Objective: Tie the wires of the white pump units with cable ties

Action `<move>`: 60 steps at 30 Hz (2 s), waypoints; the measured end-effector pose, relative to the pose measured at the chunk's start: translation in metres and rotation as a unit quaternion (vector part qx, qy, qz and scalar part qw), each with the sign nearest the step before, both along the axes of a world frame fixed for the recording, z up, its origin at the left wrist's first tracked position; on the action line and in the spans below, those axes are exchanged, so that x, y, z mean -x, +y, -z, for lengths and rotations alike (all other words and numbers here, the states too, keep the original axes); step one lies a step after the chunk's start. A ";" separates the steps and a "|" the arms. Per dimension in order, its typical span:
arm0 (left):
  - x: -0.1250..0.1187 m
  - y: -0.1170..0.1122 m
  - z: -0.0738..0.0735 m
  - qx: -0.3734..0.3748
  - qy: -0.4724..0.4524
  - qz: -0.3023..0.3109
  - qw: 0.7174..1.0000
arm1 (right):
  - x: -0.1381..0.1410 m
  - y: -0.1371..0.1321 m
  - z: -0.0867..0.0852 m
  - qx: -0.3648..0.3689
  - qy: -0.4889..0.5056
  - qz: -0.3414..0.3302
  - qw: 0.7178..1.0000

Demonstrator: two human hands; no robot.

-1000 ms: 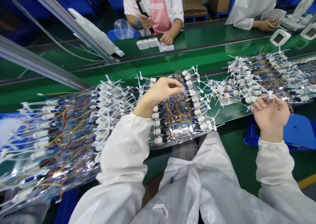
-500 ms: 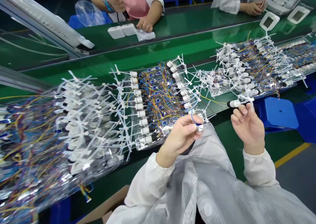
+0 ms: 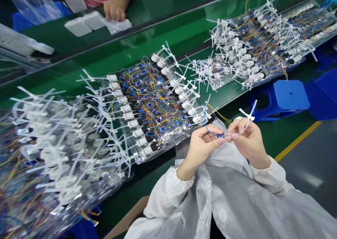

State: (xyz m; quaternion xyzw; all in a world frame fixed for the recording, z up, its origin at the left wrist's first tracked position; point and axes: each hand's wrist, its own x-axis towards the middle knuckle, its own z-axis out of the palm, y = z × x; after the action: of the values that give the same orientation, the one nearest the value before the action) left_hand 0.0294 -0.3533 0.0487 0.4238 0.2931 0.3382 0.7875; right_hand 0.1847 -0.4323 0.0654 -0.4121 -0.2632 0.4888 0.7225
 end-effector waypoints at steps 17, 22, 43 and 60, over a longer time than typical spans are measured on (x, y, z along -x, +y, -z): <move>0.000 -0.008 0.001 0.006 0.025 -0.051 0.998 | 0.007 -0.002 0.008 0.012 -0.077 0.033 0.996; -0.001 -0.009 0.001 0.021 0.023 -0.055 0.998 | 0.008 -0.001 0.010 0.007 -0.070 0.037 0.997; 0.001 -0.010 0.002 -0.042 0.069 -0.085 0.993 | 0.012 0.002 0.020 -0.001 -0.062 0.017 0.998; 0.009 0.000 0.018 -0.282 0.124 -0.096 0.947 | -0.004 0.002 0.028 0.019 -0.241 0.016 0.970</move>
State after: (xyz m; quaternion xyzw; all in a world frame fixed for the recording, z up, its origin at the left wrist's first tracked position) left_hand 0.0201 -0.3532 0.0309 0.6368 0.3203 0.4257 0.5573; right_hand 0.1889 -0.4307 0.0373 -0.5359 -0.4133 0.3681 0.6375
